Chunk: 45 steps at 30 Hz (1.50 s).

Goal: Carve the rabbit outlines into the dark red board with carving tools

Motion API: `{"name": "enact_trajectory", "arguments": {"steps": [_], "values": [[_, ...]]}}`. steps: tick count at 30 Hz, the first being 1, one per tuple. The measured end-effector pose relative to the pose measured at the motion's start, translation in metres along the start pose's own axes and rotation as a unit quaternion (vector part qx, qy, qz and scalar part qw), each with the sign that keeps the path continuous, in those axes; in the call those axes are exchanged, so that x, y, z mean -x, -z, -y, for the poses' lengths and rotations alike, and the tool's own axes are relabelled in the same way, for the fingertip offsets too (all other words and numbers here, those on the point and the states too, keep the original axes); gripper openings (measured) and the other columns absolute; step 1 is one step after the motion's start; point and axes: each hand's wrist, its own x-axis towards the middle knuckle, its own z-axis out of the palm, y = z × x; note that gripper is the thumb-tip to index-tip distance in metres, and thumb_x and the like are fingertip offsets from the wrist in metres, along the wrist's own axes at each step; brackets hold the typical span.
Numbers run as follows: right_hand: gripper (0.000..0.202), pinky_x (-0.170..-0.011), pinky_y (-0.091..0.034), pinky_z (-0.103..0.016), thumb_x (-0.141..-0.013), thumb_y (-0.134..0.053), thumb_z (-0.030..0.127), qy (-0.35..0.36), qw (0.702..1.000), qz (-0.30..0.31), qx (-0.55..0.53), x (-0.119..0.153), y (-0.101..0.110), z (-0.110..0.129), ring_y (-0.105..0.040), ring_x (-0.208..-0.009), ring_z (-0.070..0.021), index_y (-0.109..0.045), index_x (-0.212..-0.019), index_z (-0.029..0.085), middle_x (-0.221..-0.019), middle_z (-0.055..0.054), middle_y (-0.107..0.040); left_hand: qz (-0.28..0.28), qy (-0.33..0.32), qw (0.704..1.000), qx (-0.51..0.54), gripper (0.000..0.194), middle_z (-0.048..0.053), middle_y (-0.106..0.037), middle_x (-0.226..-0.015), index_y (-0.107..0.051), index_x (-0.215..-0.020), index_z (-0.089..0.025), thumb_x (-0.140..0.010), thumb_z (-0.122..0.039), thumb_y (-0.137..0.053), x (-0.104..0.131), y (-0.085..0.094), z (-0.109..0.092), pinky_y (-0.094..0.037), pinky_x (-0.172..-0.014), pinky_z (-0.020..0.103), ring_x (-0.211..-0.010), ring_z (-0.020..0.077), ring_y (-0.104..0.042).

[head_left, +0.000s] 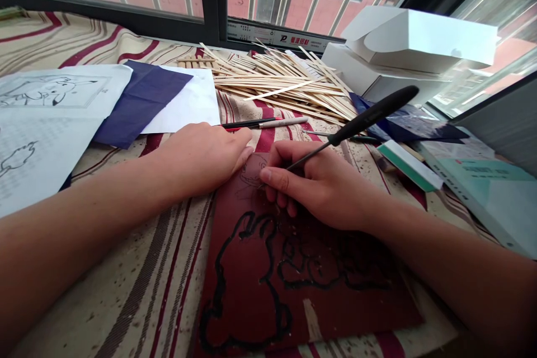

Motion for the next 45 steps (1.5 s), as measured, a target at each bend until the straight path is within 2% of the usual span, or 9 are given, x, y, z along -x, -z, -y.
{"name": "enact_trajectory", "arguments": {"steps": [11, 18, 26, 30, 34, 36, 39, 41, 45], "values": [[0.021, -0.059, -0.046, -0.023, -0.099, -0.063, 0.025, 0.087, 0.995, 0.013, 0.051, -0.0014, 0.0012, -0.0042, -0.057, -0.057, -0.0071, -0.058, -0.080, 0.016, -0.068, 0.003, -0.064, 0.005, 0.004, 1.000, 0.011, 0.047, 0.013, -0.075, -0.079, -0.067, -0.115, -0.019, -0.101, -0.042, -0.028, -0.0004, -0.0015, 0.0005, -0.047, -0.072, 0.040, -0.081, 0.0340, -0.072], [0.020, -0.060, -0.046, -0.021, -0.098, -0.064, 0.023, 0.092, 0.994, 0.028, 0.047, -0.0019, 0.0030, -0.0020, -0.057, -0.059, -0.0066, -0.059, -0.079, 0.016, -0.068, 0.004, -0.063, -0.004, -0.006, 1.000, 0.003, 0.042, 0.013, -0.076, -0.080, -0.066, -0.114, -0.019, -0.100, -0.038, -0.030, 0.0002, -0.0016, 0.0009, -0.044, -0.070, 0.038, -0.082, 0.0333, -0.072], [0.020, -0.063, -0.045, -0.020, -0.098, -0.065, 0.025, 0.116, 0.989, 0.054, 0.078, -0.0005, 0.0045, -0.0009, -0.055, -0.063, -0.0063, -0.063, -0.080, 0.015, -0.069, 0.005, -0.063, -0.004, -0.012, 1.000, 0.008, 0.047, 0.012, -0.075, -0.080, -0.065, -0.117, -0.020, -0.102, -0.041, -0.026, 0.0008, -0.0013, 0.0019, -0.041, -0.068, 0.037, -0.080, 0.0327, -0.071], [0.021, -0.062, -0.045, -0.020, -0.098, -0.066, 0.027, 0.117, 0.986, 0.082, 0.088, -0.0003, 0.0072, 0.0011, -0.056, -0.065, -0.0069, -0.063, -0.080, 0.015, -0.071, 0.004, -0.063, -0.009, -0.006, 1.000, 0.026, 0.049, 0.012, -0.076, -0.082, -0.066, -0.119, -0.020, -0.102, -0.043, -0.026, 0.0006, -0.0027, 0.0023, -0.043, -0.072, 0.038, -0.082, 0.0324, -0.072], [0.019, -0.064, -0.047, -0.020, -0.095, -0.070, 0.022, 0.109, 0.985, 0.116, 0.066, -0.0020, 0.0088, 0.0011, -0.058, -0.067, -0.0075, -0.063, -0.078, 0.015, -0.071, 0.003, -0.065, -0.006, 0.003, 0.999, 0.032, 0.048, 0.012, -0.077, -0.085, -0.066, -0.118, -0.020, -0.102, -0.044, -0.027, -0.0003, -0.0024, 0.0009, -0.046, -0.077, 0.039, -0.085, 0.0320, -0.073], [0.019, -0.060, -0.048, -0.020, -0.094, -0.071, 0.021, 0.083, 0.991, 0.106, 0.004, -0.0030, 0.0076, -0.0013, -0.058, -0.062, -0.0075, -0.060, -0.078, 0.016, -0.071, 0.003, -0.067, 0.002, 0.005, 1.000, 0.023, 0.047, 0.013, -0.077, -0.085, -0.065, -0.117, -0.020, -0.102, -0.043, -0.027, -0.0011, -0.0023, 0.0004, -0.045, -0.075, 0.038, -0.085, 0.0327, -0.073], [0.022, -0.049, -0.046, -0.019, -0.094, -0.070, 0.023, 0.031, 0.996, 0.042, -0.069, -0.0037, 0.0039, -0.0051, -0.056, -0.052, -0.0065, -0.055, -0.079, 0.017, -0.068, 0.004, -0.065, 0.014, 0.006, 1.000, 0.010, 0.043, 0.013, -0.077, -0.084, -0.064, -0.114, -0.020, -0.101, -0.041, -0.029, -0.0019, -0.0029, 0.0004, -0.044, -0.072, 0.038, -0.085, 0.0338, -0.073], [0.022, -0.047, -0.046, -0.018, -0.094, -0.070, 0.023, 0.015, 0.998, 0.017, -0.058, -0.0033, 0.0016, -0.0056, -0.057, -0.050, -0.0058, -0.055, -0.079, 0.017, -0.067, 0.005, -0.064, 0.015, 0.005, 1.000, 0.008, 0.042, 0.012, -0.076, -0.082, -0.064, -0.113, -0.020, -0.101, -0.041, -0.029, -0.0018, -0.0034, 0.0007, -0.044, -0.072, 0.038, -0.084, 0.0342, -0.073], [0.023, -0.046, -0.046, -0.016, -0.096, -0.068, 0.023, 0.009, 0.999, 0.013, -0.032, -0.0022, -0.0004, -0.0033, -0.057, -0.049, -0.0050, -0.055, -0.078, 0.017, -0.066, 0.005, -0.064, 0.007, 0.007, 1.000, 0.014, 0.043, 0.012, -0.075, -0.080, -0.065, -0.113, -0.020, -0.101, -0.041, -0.029, -0.0003, -0.0029, 0.0017, -0.045, -0.072, 0.039, -0.083, 0.0341, -0.072]]}}
